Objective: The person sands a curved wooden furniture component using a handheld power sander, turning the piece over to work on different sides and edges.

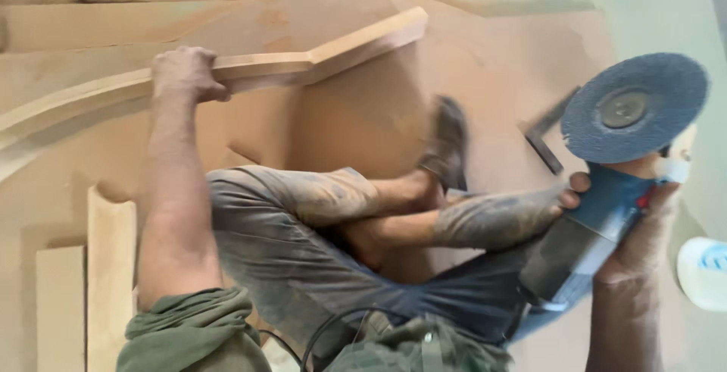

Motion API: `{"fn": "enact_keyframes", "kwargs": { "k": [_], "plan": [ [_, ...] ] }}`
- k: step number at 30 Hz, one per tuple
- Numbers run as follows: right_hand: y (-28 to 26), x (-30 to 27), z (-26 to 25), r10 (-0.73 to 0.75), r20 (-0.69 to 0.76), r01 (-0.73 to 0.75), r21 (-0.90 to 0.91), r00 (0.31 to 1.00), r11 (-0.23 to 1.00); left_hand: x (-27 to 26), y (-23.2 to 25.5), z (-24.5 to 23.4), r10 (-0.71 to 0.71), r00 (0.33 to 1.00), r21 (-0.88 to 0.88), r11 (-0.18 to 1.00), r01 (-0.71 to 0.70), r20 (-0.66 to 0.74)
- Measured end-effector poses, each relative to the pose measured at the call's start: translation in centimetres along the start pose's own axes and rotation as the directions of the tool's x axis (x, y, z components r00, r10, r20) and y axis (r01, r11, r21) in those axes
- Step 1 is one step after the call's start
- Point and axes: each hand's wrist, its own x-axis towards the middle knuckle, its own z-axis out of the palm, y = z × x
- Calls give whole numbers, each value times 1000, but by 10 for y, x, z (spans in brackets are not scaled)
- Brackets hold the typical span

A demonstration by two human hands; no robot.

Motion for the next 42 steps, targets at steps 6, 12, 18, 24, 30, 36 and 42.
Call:
{"fn": "enact_keyframes", "kwargs": {
  "k": [6,12,18,24,30,36,42],
  "plan": [
    [3,46,35,1,107,-11,99,994,995,-20,13,-6,48,967,116,993,-20,-249],
    [35,102,72,176,160,-189,70,971,980,3,43,-1,136,974,10,991,-137,-181],
    [94,149,68,246,205,-276,130,947,952,17,68,9,241,908,103,970,-219,-344],
    [129,191,80,318,82,-327,140,945,935,19,64,12,277,877,121,961,-249,-393],
    [112,218,144,116,96,-43,-557,989,829,29,58,3,259,911,118,965,-233,-319],
    [143,220,195,-9,412,404,-891,911,207,29,57,8,281,901,111,960,-258,-330],
    [189,222,223,69,357,351,-932,931,87,34,55,9,265,912,67,964,-257,-312]
  ]
}}
